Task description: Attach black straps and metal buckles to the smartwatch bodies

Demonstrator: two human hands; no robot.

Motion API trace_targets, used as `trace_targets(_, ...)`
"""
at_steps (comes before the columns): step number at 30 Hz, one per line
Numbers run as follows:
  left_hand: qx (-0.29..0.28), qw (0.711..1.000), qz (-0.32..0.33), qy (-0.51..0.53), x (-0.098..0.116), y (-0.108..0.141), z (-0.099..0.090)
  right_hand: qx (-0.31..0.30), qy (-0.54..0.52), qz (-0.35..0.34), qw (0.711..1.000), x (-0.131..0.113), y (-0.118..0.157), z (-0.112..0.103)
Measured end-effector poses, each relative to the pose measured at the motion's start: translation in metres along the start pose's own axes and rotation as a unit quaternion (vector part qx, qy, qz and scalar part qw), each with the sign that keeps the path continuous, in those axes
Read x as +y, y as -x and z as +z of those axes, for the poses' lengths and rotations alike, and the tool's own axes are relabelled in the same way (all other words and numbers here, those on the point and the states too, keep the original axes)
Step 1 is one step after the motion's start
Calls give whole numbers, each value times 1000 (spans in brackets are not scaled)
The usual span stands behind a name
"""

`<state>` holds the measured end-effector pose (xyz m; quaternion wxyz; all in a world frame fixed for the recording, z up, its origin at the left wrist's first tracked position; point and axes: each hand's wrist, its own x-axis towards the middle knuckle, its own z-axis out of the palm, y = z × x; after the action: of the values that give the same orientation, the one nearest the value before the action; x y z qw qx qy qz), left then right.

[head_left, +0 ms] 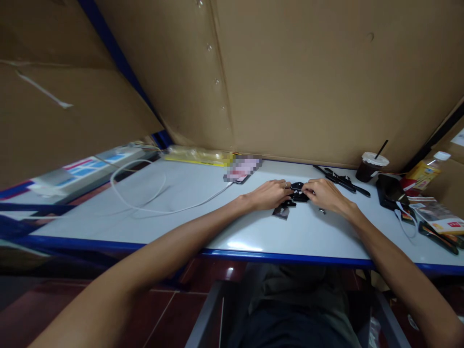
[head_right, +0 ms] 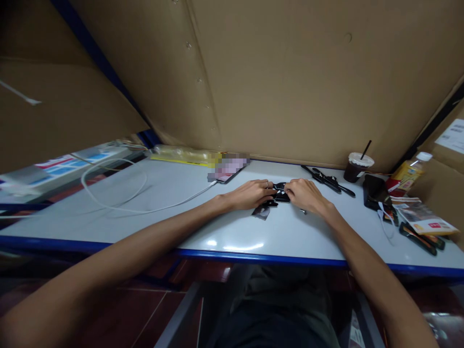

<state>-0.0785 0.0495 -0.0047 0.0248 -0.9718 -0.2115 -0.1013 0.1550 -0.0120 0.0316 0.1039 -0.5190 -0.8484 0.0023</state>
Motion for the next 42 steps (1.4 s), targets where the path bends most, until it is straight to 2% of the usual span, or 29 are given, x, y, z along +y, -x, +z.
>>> trace_targets(14,6,1000,7,5,-1,0,1,2,-29,15,999,-6,-2,7)
trace_targets(20,3,1000,2,-4,-2,0,2,7,-36,2,999,-2,-3,11)
trace_targets(25,-6,1000,-2,-14,-1,-1,0,1,-27,18,999,4,-3,5)
trace_targets(29,-2,1000,-1,-11,-1,0,1,-27,11,42,999,8,1,-4)
trace_targets(34,2,1000,-1,-9,-2,0,3,-79,20,29,996,10,6,-13)
trace_targets(42,-9,1000,-13,-11,1,0,-1,-88,40,12,995,6,8,-12)
